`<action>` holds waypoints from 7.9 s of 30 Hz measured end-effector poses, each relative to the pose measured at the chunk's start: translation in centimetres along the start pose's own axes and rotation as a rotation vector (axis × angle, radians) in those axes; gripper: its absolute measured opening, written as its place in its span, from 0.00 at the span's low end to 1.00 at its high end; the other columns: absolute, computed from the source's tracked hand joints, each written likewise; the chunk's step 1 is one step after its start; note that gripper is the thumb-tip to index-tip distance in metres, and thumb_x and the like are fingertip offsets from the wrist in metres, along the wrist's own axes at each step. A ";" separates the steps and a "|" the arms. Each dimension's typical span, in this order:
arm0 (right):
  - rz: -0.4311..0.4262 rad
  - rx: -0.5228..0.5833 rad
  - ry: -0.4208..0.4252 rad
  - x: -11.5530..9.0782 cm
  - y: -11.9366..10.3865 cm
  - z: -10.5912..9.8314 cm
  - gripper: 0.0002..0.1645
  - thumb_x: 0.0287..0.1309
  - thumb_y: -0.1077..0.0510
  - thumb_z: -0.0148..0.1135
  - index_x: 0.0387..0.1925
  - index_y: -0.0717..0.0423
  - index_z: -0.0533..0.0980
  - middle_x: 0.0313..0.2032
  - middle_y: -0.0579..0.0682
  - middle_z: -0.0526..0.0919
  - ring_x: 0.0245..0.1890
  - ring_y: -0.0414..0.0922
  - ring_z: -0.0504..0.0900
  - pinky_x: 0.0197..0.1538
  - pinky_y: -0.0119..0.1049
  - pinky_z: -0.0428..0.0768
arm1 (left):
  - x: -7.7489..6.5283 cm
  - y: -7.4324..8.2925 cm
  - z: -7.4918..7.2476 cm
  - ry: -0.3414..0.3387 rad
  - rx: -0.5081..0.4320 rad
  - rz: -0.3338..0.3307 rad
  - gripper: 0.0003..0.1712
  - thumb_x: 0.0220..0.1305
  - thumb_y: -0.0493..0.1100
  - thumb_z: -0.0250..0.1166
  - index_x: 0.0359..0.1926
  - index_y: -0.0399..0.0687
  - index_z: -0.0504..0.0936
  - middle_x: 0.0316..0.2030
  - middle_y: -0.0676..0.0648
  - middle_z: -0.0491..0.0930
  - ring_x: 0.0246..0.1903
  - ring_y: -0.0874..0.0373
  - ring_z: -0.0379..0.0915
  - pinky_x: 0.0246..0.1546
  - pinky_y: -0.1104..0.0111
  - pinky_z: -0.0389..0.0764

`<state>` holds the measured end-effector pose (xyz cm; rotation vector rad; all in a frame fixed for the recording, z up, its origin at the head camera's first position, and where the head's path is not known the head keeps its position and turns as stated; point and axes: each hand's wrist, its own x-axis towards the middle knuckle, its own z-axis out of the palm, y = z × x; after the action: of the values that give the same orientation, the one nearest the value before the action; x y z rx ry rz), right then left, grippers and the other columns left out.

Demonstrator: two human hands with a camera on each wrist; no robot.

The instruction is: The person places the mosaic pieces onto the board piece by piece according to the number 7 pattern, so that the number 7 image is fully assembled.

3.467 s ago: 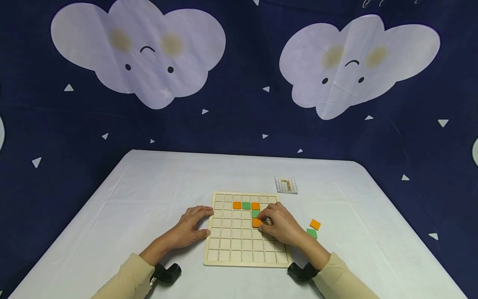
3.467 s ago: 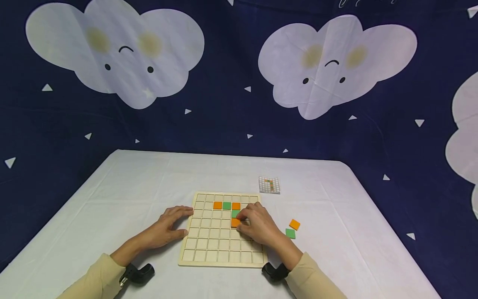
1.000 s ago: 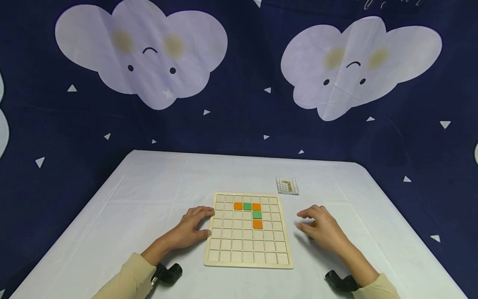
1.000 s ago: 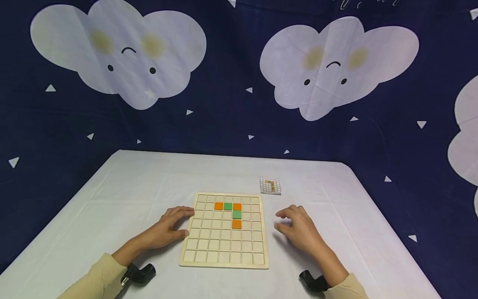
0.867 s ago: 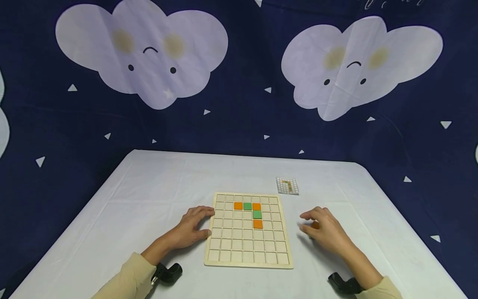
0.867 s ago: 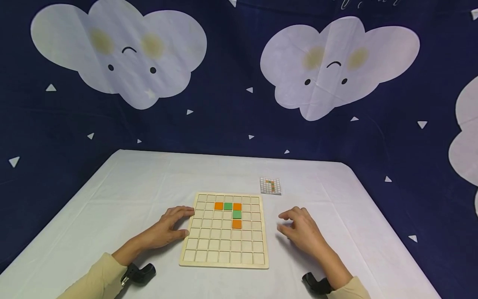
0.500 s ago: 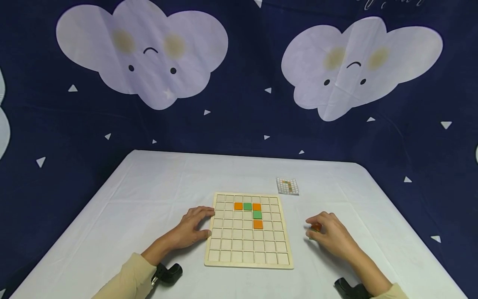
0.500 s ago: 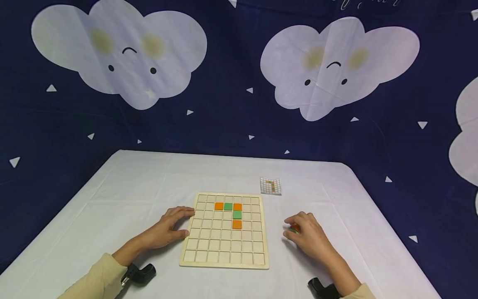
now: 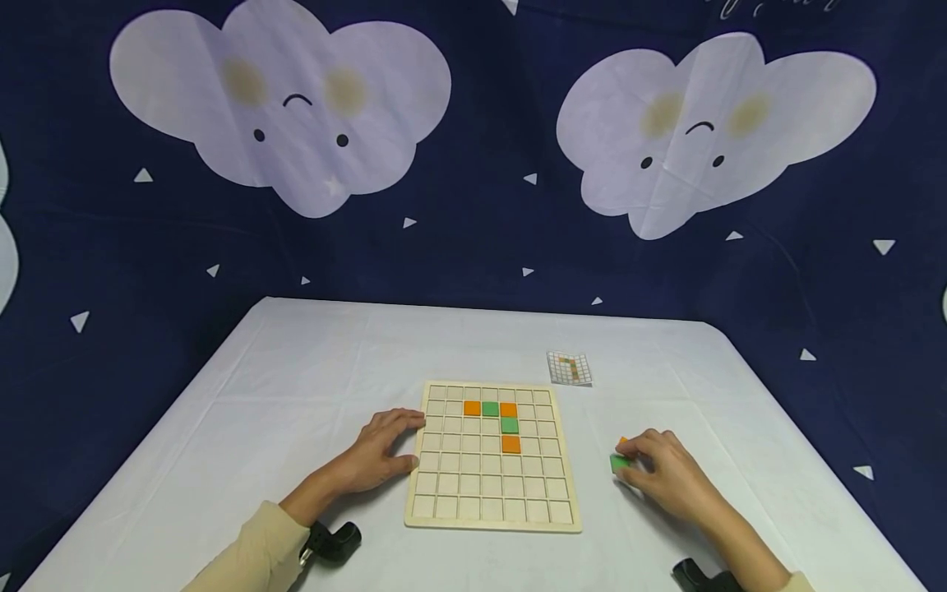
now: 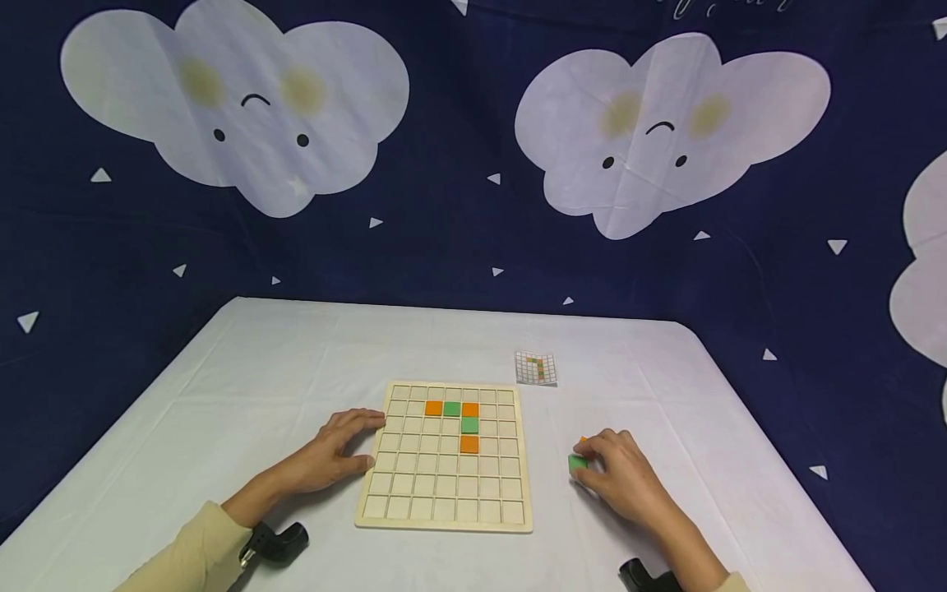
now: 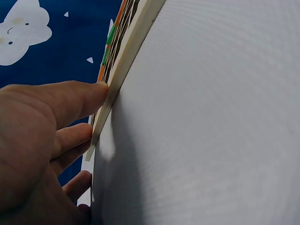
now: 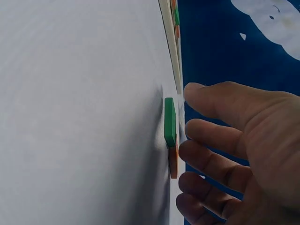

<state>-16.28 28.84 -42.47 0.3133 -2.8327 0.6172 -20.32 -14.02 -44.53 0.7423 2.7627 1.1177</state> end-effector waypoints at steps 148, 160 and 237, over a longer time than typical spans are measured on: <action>-0.279 -0.008 -0.136 3.9 -9.8 6.1 0.11 0.45 0.51 0.72 0.33 0.47 0.82 0.31 0.37 0.76 0.33 0.34 0.64 0.40 0.32 0.66 | 0.1 -0.2 0.2 0.000 -0.011 -0.010 0.29 0.57 0.43 0.66 0.61 0.45 0.71 0.65 0.47 0.65 0.67 0.43 0.51 0.64 0.41 0.49; -0.315 -0.051 -0.112 3.8 -9.7 6.2 0.13 0.43 0.50 0.73 0.33 0.46 0.82 0.31 0.38 0.77 0.34 0.35 0.64 0.40 0.32 0.66 | 0.1 -0.2 0.2 -0.004 -0.008 -0.017 0.30 0.57 0.43 0.66 0.61 0.45 0.71 0.65 0.47 0.65 0.67 0.43 0.52 0.64 0.42 0.50; -0.024 -0.023 0.052 3.0 -1.2 0.9 0.16 0.45 0.53 0.72 0.37 0.54 0.82 0.32 0.45 0.80 0.34 0.41 0.70 0.36 0.32 0.67 | 0.1 -0.4 0.3 0.010 0.003 0.011 0.29 0.57 0.41 0.66 0.61 0.44 0.71 0.65 0.45 0.66 0.66 0.42 0.53 0.63 0.41 0.51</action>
<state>-19.00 26.88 -42.04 0.3227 -2.7800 0.5791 -20.51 -14.05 -45.01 0.7554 2.7723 1.1231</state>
